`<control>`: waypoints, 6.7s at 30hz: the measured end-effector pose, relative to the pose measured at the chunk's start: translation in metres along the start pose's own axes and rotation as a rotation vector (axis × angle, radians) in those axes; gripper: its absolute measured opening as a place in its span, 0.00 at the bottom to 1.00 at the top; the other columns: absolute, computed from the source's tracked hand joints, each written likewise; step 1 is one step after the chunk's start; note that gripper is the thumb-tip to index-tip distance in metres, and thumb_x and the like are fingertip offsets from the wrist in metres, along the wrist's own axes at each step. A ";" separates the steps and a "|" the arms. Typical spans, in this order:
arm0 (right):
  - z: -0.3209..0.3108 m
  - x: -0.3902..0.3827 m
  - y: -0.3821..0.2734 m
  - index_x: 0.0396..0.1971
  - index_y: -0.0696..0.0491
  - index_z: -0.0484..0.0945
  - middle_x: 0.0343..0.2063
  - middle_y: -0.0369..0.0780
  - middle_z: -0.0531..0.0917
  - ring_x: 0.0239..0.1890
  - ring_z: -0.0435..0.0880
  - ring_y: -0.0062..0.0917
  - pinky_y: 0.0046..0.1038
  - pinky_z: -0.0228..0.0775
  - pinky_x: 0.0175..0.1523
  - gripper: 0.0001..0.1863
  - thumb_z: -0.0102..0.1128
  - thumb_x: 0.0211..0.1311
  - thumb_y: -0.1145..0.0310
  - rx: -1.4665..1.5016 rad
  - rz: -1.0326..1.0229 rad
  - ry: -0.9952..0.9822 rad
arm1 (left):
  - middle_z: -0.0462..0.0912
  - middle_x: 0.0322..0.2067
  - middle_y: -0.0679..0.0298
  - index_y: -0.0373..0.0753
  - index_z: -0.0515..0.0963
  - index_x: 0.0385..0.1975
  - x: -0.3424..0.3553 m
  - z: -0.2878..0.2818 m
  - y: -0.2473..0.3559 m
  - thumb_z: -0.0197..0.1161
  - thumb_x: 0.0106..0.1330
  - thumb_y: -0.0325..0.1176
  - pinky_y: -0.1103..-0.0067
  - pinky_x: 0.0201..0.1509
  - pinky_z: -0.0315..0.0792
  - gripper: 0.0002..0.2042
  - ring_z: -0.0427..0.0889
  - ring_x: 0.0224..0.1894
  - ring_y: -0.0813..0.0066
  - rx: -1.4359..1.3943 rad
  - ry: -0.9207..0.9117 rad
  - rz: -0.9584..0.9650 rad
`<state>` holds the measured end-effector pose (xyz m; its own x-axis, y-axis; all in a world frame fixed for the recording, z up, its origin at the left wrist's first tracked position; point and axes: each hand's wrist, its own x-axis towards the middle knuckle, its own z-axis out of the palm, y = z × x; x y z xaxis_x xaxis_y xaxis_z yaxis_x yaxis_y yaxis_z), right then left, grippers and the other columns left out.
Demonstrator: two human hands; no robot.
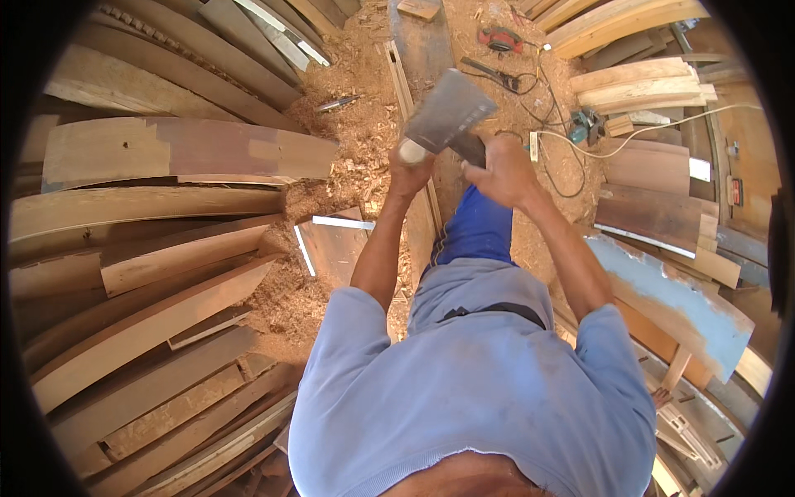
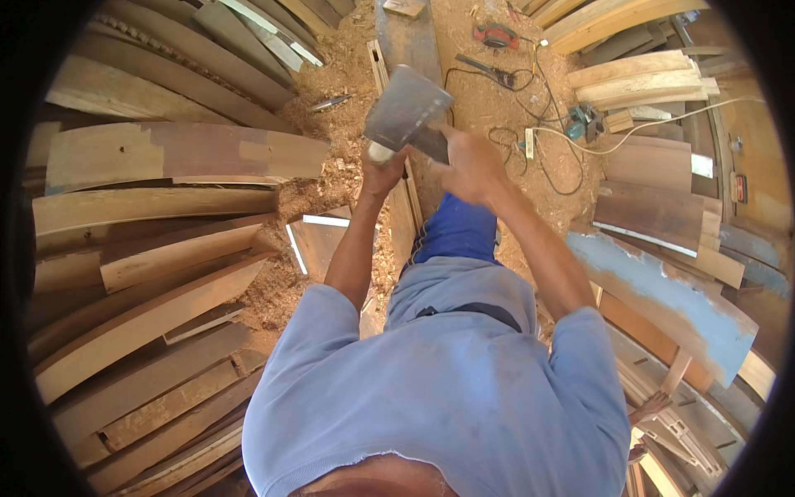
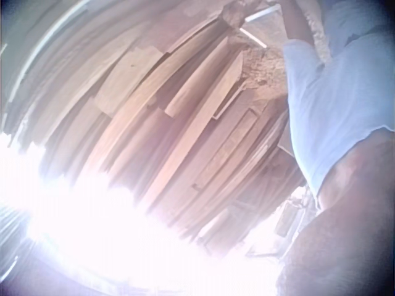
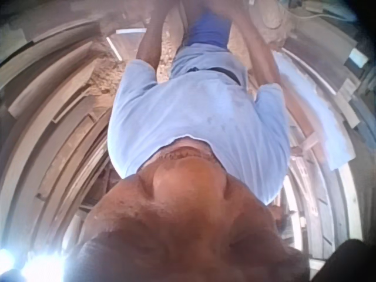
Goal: The person uses a chisel and a wooden mallet to carve a groove into a long wooden plank. They repeatedly strike the chisel to remove wood chips, occasionally pausing to inspect the work or reposition the plank. Another person briefly enters the frame to assist with moving the wood.
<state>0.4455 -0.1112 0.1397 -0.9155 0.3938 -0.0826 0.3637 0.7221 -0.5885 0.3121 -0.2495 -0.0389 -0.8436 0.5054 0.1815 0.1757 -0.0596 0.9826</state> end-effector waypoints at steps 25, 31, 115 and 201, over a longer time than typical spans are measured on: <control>-0.040 -0.021 -0.059 0.27 0.57 0.79 0.23 0.32 0.80 0.26 0.74 0.15 0.23 0.68 0.33 0.10 0.72 0.60 0.70 0.577 -0.202 0.312 | 0.80 0.24 0.70 0.37 0.73 0.37 0.012 -0.025 0.016 0.70 0.67 0.29 0.83 0.25 0.75 0.10 0.79 0.22 0.84 -0.277 0.282 -0.126; -0.044 -0.017 -0.066 0.25 0.57 0.80 0.20 0.31 0.79 0.23 0.74 0.14 0.22 0.67 0.29 0.09 0.72 0.60 0.72 0.657 -0.195 0.307 | 0.80 0.24 0.70 0.35 0.74 0.39 0.017 -0.031 0.011 0.71 0.66 0.29 0.83 0.24 0.75 0.11 0.79 0.22 0.84 -0.270 0.277 -0.140; -0.071 0.029 -0.074 0.36 0.59 0.82 0.24 0.45 0.86 0.24 0.84 0.27 0.32 0.76 0.32 0.11 0.68 0.61 0.66 0.458 -0.056 0.537 | 0.77 0.22 0.71 0.39 0.76 0.29 0.028 0.006 0.011 0.71 0.62 0.28 0.80 0.31 0.73 0.08 0.77 0.27 0.83 0.074 -0.112 -0.074; 0.051 -0.096 0.013 0.33 0.55 0.79 0.28 0.33 0.81 0.31 0.77 0.16 0.24 0.72 0.38 0.07 0.70 0.61 0.74 0.828 0.092 0.196 | 0.70 0.21 0.75 0.41 0.69 0.25 0.005 -0.029 0.039 0.70 0.65 0.29 0.83 0.27 0.65 0.13 0.68 0.24 0.87 -0.153 0.224 -0.062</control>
<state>0.5288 -0.1688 0.0988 -0.8144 0.5769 -0.0636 0.1227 0.0640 -0.9904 0.3001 -0.2739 0.0014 -0.9446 0.3098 0.1086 0.0565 -0.1725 0.9834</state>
